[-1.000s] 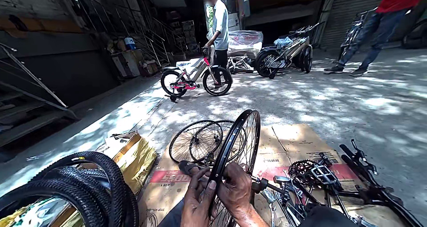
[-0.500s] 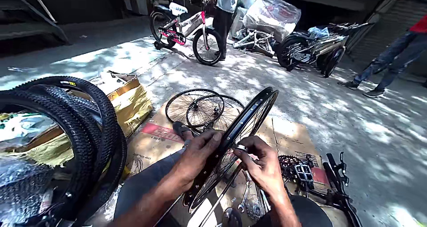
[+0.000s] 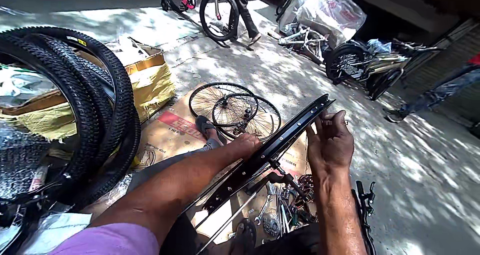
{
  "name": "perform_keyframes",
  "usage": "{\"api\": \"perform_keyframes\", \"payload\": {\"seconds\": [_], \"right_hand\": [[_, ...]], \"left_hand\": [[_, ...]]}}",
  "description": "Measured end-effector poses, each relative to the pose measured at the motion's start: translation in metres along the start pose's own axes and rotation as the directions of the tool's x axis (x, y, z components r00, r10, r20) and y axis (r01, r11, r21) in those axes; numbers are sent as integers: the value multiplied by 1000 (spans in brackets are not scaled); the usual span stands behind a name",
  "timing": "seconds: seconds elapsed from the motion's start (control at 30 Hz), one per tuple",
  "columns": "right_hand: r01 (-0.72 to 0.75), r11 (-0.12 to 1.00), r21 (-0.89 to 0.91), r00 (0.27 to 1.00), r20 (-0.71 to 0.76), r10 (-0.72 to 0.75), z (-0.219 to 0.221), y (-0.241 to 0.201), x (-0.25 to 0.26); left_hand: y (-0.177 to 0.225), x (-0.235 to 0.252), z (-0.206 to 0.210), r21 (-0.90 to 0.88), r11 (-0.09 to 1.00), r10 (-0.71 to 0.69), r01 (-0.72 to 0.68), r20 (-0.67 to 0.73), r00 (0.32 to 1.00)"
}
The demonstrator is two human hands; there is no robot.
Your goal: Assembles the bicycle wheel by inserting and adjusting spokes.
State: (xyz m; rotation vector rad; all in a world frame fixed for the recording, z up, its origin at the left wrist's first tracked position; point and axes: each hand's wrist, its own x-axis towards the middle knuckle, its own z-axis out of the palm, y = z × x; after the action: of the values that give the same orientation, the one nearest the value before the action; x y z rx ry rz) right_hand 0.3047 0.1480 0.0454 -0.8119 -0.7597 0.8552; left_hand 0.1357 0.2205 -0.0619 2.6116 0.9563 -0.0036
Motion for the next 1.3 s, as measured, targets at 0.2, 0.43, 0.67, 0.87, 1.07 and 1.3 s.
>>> {"api": "perform_keyframes", "payload": {"seconds": [0.2, 0.43, 0.67, 0.87, 1.07, 1.3], "right_hand": [[251, 860, -444, 929, 360, -85, 4, 41, -115], [545, 559, -624, 285, 766, 577, -98, 140, -207], [31, 775, -631, 876, 390, 282, -102, 96, -144], [-307, 929, -206, 900, -380, 213, -85, 54, -28], [-196, 968, -159, 949, -278, 146, -53, 39, 37], [470, 615, -633, 456, 771, 445, -88, 126, -192]], "left_hand": [[-16, 6, 13, 43, 998, 47, -43, -101, 994], [-22, 13, 26, 75, 995, 77, -64, -189, 979], [-26, 15, 28, 77, 994, 98, -83, -213, 972], [-23, 11, 27, 59, 996, 71, -60, -205, 976], [-22, 11, 26, 67, 996, 74, -60, -226, 971], [-39, 25, 48, 147, 980, 176, -136, -315, 933]]}}
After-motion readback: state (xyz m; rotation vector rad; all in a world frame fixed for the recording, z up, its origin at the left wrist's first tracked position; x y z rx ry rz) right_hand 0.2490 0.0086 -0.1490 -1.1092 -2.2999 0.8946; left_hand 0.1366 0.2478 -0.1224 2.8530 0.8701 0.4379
